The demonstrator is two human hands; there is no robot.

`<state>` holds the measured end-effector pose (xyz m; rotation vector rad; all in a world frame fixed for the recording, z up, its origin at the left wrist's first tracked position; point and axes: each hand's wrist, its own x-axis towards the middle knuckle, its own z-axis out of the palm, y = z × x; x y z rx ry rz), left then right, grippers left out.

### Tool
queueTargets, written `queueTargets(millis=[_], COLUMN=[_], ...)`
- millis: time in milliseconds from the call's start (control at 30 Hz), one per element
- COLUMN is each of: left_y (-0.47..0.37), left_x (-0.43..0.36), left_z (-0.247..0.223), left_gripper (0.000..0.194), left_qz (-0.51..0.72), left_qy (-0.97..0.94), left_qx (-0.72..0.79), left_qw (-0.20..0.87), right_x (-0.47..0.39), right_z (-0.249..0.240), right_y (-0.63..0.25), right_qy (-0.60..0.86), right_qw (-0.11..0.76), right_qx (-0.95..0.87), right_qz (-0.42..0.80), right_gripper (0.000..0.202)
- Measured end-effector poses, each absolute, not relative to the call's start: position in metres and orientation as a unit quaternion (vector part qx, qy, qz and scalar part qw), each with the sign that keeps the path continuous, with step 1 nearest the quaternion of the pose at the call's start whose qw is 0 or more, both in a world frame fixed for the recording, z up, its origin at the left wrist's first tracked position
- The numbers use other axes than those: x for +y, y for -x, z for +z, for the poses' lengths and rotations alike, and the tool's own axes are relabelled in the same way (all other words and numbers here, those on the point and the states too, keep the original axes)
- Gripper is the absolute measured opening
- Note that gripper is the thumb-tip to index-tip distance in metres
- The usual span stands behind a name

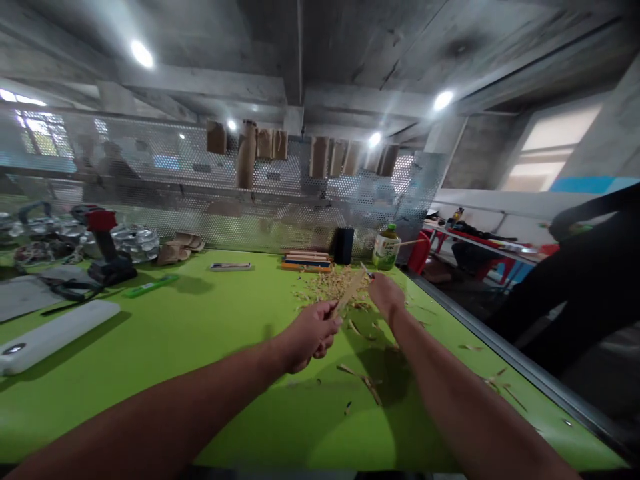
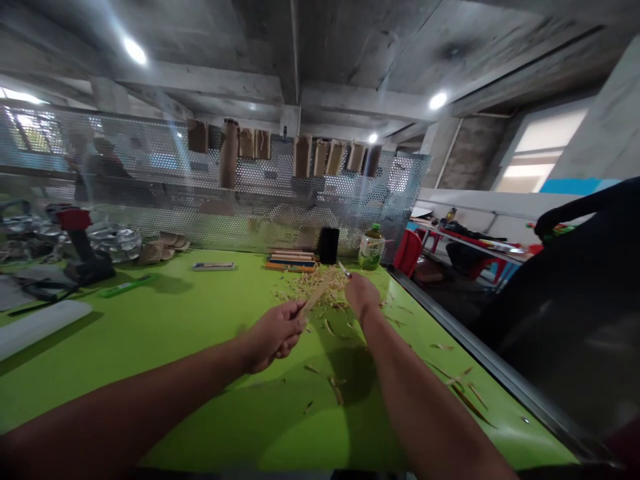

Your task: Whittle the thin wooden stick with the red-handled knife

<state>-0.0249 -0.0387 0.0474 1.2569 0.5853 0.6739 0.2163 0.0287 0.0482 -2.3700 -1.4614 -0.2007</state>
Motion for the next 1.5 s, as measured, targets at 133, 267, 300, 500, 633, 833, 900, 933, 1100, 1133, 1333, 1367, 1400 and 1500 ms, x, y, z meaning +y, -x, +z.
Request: queueTargets(millis=[133,267,300,500,633,833,900,933,1100,1133,1333,1367,1400,1500], left_y=[0.026,0.032,0.033,0.032,0.029,0.022,0.020,0.019,0.021,0.021,0.017,0.017,0.018,0.023], left_x=[-0.024,-0.003,0.000,0.001,-0.003,-0.019,-0.023,-0.025,-0.035,-0.038,-0.044,-0.039,-0.034,-0.016], left_z=[0.040,0.036,0.036,0.037,0.040,0.045,0.044,0.044,0.045,0.045,0.041,0.040,0.039,0.038], left_gripper=[0.027,0.017,0.016,0.008,0.007,0.018,0.020,0.020,0.022,0.022,0.017,0.013,0.010,0.009], left_qz=[0.367,0.401,0.405,0.428,0.419,0.408,0.390,0.378,0.343,0.328,0.324,0.341,0.355,0.389], left_qy=[-0.538,-0.505,-0.502,-0.496,-0.485,-0.461,-0.462,-0.466,-0.500,-0.512,-0.529,-0.520,-0.509,-0.485], left_qx=[0.297,0.318,0.314,0.261,0.287,0.308,0.313,0.314,0.313,0.305,0.260,0.277,0.296,0.324], left_qw=[0.699,0.695,0.697,0.709,0.712,0.726,0.733,0.735,0.731,0.733,0.740,0.733,0.726,0.713], right_x=[0.024,0.018,0.016,0.005,0.005,0.017,0.022,0.025,0.036,0.037,0.032,0.029,0.026,0.016], right_z=[0.048,0.041,0.040,0.036,0.037,0.040,0.041,0.041,0.035,0.035,0.042,0.044,0.045,0.046], right_y=[-0.219,-0.175,-0.163,-0.121,-0.119,-0.138,-0.149,-0.155,-0.183,-0.190,-0.215,-0.210,-0.202,-0.166], right_qy=[0.825,0.751,0.726,0.685,0.677,0.714,0.742,0.754,0.776,0.789,0.827,0.821,0.811,0.752], right_qw=[0.192,0.209,0.206,0.133,0.130,0.140,0.151,0.158,0.192,0.196,0.199,0.205,0.211,0.208], right_qx=[-0.525,-0.618,-0.646,-0.707,-0.713,-0.673,-0.639,-0.624,-0.589,-0.573,-0.521,-0.528,-0.539,-0.617], right_qz=[-0.084,-0.105,-0.110,-0.114,-0.126,-0.133,-0.131,-0.132,-0.119,-0.101,-0.062,-0.071,-0.081,-0.101], right_gripper=[0.038,0.037,0.037,0.029,0.028,0.030,0.032,0.032,0.036,0.037,0.038,0.038,0.039,0.037])
